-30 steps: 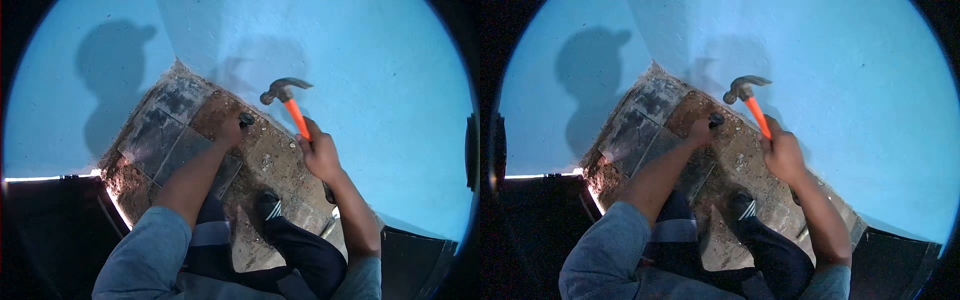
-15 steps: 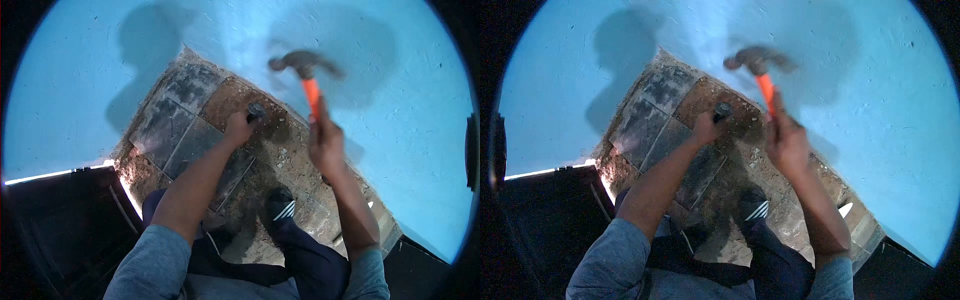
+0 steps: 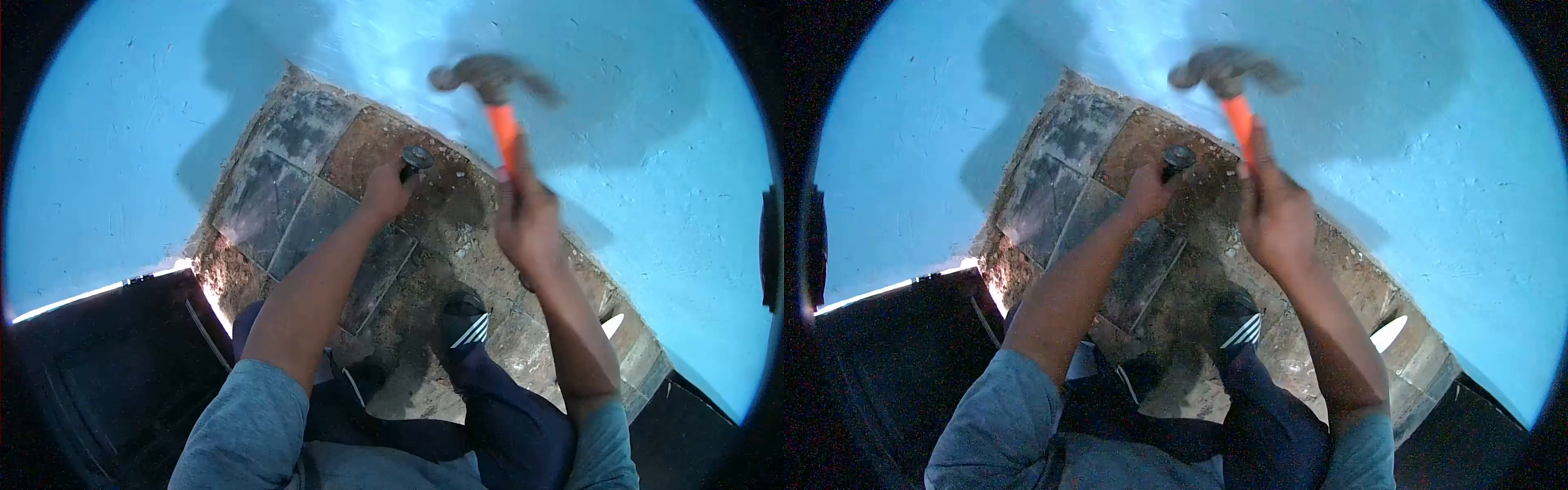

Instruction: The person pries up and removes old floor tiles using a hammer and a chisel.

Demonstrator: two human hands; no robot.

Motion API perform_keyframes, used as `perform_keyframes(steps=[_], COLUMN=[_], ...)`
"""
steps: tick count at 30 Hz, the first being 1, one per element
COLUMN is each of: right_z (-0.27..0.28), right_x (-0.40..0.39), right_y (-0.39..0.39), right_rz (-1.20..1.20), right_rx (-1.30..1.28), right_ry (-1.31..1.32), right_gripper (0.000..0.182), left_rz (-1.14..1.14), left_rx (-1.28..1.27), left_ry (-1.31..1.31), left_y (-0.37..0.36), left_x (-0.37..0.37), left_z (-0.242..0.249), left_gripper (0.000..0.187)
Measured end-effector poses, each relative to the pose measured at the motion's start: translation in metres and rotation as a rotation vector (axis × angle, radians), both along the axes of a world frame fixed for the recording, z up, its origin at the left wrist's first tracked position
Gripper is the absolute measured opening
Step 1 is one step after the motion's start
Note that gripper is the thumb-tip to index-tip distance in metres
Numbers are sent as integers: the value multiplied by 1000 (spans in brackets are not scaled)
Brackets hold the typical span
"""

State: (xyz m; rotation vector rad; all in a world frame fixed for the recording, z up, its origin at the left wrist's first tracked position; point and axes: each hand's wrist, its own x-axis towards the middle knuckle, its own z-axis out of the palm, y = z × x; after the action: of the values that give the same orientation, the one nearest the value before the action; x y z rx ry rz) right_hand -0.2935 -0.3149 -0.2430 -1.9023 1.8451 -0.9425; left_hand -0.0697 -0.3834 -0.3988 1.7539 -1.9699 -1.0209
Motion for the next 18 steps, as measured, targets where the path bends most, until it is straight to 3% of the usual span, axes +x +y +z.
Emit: perform_keyframes(steps=[1, 4, 7, 10, 16, 18], right_z=[-12, -45, -20, -2, 25, 25], right_x=[-2, -5, 2, -7, -8, -13], right_y=[-2, -11, -5, -9, -16, -18], right_rz=[84, 277, 184, 173, 66, 90], right_rx=[300, 378, 407, 190, 153, 106], right_ry=[198, 293, 263, 33, -39, -7], right_gripper=[56, 55, 54, 56, 61, 60], left_rz=[2, -11, -113, -151, -60, -90], left_rx=[10, -53, -85, -145, 38, 41], left_ry=[1, -1, 12, -70, 34, -41], left_y=[-3, -11, -9, -6, -14, -20], left_x=[-2, -3, -9, -12, -14, -15], left_z=[-1, -41, -44, -47, -29, -24], left_gripper=[37, 36, 44, 51, 47, 46])
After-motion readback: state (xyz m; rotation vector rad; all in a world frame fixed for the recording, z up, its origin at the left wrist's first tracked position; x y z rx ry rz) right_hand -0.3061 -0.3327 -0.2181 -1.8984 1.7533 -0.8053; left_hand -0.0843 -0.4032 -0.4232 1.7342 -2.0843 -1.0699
